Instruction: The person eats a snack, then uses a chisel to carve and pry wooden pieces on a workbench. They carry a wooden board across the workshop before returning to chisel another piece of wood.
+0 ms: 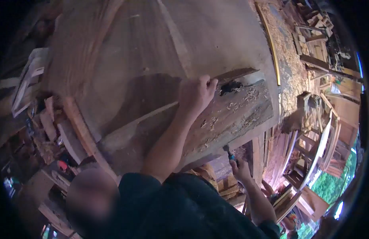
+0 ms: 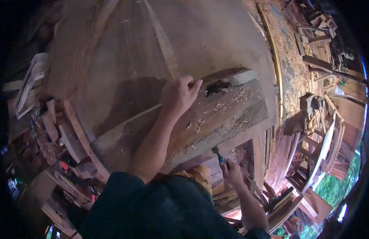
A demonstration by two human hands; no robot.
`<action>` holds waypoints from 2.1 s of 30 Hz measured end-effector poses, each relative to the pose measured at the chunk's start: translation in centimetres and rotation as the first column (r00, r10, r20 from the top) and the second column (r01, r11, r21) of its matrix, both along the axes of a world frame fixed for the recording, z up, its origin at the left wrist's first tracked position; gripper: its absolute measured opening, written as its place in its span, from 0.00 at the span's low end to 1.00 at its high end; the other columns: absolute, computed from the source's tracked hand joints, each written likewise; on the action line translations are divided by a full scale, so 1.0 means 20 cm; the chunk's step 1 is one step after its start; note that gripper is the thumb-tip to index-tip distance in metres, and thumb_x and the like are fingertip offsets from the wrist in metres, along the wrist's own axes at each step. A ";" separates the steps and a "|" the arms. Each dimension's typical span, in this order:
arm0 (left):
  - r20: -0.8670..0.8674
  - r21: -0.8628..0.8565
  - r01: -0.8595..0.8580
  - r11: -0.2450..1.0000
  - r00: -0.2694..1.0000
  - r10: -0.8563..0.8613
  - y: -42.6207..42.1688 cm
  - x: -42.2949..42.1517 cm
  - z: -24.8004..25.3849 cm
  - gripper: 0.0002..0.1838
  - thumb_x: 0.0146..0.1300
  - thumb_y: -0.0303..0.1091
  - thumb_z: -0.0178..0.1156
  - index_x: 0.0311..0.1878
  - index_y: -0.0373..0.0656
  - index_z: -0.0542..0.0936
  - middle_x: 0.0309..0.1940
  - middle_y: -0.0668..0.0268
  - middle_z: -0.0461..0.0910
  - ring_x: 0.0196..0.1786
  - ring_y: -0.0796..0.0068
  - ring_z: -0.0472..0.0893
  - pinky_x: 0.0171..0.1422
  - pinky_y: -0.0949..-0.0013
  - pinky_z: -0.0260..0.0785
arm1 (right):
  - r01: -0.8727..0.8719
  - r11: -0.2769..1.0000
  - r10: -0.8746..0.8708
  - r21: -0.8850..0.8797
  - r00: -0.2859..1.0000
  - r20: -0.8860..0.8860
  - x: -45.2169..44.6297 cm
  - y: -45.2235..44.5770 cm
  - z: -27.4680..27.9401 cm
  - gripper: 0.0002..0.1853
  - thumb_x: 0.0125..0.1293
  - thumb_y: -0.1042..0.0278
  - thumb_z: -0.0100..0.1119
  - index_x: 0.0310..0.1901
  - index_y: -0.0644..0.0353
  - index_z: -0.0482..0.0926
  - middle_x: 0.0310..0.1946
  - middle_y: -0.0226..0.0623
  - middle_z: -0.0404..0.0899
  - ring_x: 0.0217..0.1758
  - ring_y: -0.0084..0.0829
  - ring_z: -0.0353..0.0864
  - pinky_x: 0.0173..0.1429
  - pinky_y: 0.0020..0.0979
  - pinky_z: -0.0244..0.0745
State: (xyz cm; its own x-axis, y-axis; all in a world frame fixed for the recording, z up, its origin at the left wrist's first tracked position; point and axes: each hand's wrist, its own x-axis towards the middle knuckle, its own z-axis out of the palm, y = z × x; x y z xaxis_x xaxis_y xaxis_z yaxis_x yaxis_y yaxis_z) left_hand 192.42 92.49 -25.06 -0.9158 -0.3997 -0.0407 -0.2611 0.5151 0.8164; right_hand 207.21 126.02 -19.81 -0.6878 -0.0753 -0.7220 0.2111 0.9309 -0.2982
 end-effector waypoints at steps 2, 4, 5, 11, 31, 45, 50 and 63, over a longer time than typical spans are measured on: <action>-0.029 -0.009 0.012 1.000 1.000 -0.013 0.00 0.01 -0.04 0.16 0.66 0.46 0.66 0.30 0.44 0.83 0.19 0.56 0.80 0.26 0.48 0.82 0.33 0.51 0.74 | -0.036 0.994 0.021 -0.102 0.988 -0.151 0.11 0.11 -0.17 0.16 0.72 0.55 0.60 0.44 0.61 0.81 0.26 0.52 0.78 0.28 0.54 0.76 0.34 0.42 0.72; -0.104 -0.040 0.047 0.998 0.993 -0.051 -0.03 0.08 -0.02 0.14 0.65 0.45 0.67 0.32 0.44 0.84 0.19 0.56 0.80 0.26 0.48 0.82 0.34 0.51 0.75 | -0.087 0.994 0.069 -0.072 0.972 -0.224 0.20 0.21 -0.25 0.14 0.72 0.56 0.60 0.46 0.60 0.81 0.29 0.54 0.79 0.31 0.56 0.77 0.37 0.43 0.73; -0.164 -0.072 0.075 0.995 0.983 -0.086 -0.06 0.15 0.01 0.14 0.65 0.45 0.67 0.33 0.44 0.84 0.20 0.56 0.81 0.26 0.48 0.82 0.34 0.51 0.75 | -0.045 0.999 0.040 -0.018 0.981 -0.191 0.24 0.25 -0.21 0.15 0.72 0.56 0.60 0.47 0.61 0.82 0.32 0.52 0.80 0.34 0.53 0.79 0.39 0.43 0.74; -0.247 -0.294 -0.238 0.926 0.955 0.167 -0.30 1.07 0.14 0.23 0.61 0.38 0.71 0.58 0.42 0.79 0.61 0.53 0.77 0.58 0.48 0.79 0.63 0.49 0.70 | 0.625 0.624 -0.725 -0.469 0.687 -0.050 0.35 0.95 -0.38 0.13 0.67 0.61 0.69 0.45 0.60 0.81 0.30 0.25 0.79 0.30 0.20 0.76 0.34 0.25 0.72; 0.136 0.833 -0.477 0.281 0.669 0.731 -0.02 1.79 -0.47 0.28 0.71 0.44 0.59 0.70 0.42 0.70 0.62 0.60 0.74 0.62 0.65 0.75 0.62 0.60 0.71 | 0.019 0.827 -0.344 -0.562 0.808 -0.479 -0.94 0.43 -0.32 0.15 0.66 0.57 0.62 0.43 0.62 0.82 0.19 0.24 0.71 0.16 0.19 0.69 0.20 0.29 0.63; -0.024 0.696 -0.402 0.594 0.815 0.580 -0.27 0.75 -0.14 0.33 0.63 0.39 0.65 0.69 0.38 0.70 0.63 0.57 0.75 0.61 0.60 0.77 0.65 0.60 0.69 | 0.184 0.707 -0.530 -0.682 0.777 -0.340 0.33 0.33 -0.11 0.12 0.64 0.66 0.65 0.44 0.65 0.83 0.28 0.32 0.80 0.32 0.23 0.75 0.42 0.32 0.74; -0.185 0.563 -0.296 0.772 0.865 0.467 -0.19 0.79 -0.20 0.29 0.65 0.34 0.65 0.67 0.38 0.72 0.59 0.60 0.79 0.59 0.64 0.78 0.64 0.61 0.70 | -0.060 0.756 -0.248 -0.652 0.896 -0.369 0.48 0.29 -0.12 0.12 0.65 0.67 0.69 0.44 0.66 0.83 0.27 0.34 0.80 0.32 0.23 0.75 0.38 0.31 0.73; 0.367 0.721 -0.512 0.467 0.853 0.370 1.30 1.43 -0.37 0.14 0.72 0.43 0.63 0.50 0.44 0.79 0.42 0.69 0.80 0.46 0.76 0.79 0.58 0.61 0.76 | -0.430 0.849 0.062 -0.308 0.659 -0.750 -1.16 0.33 -0.36 0.29 0.62 0.58 0.63 0.64 0.57 0.73 0.45 0.55 0.82 0.50 0.51 0.83 0.54 0.49 0.76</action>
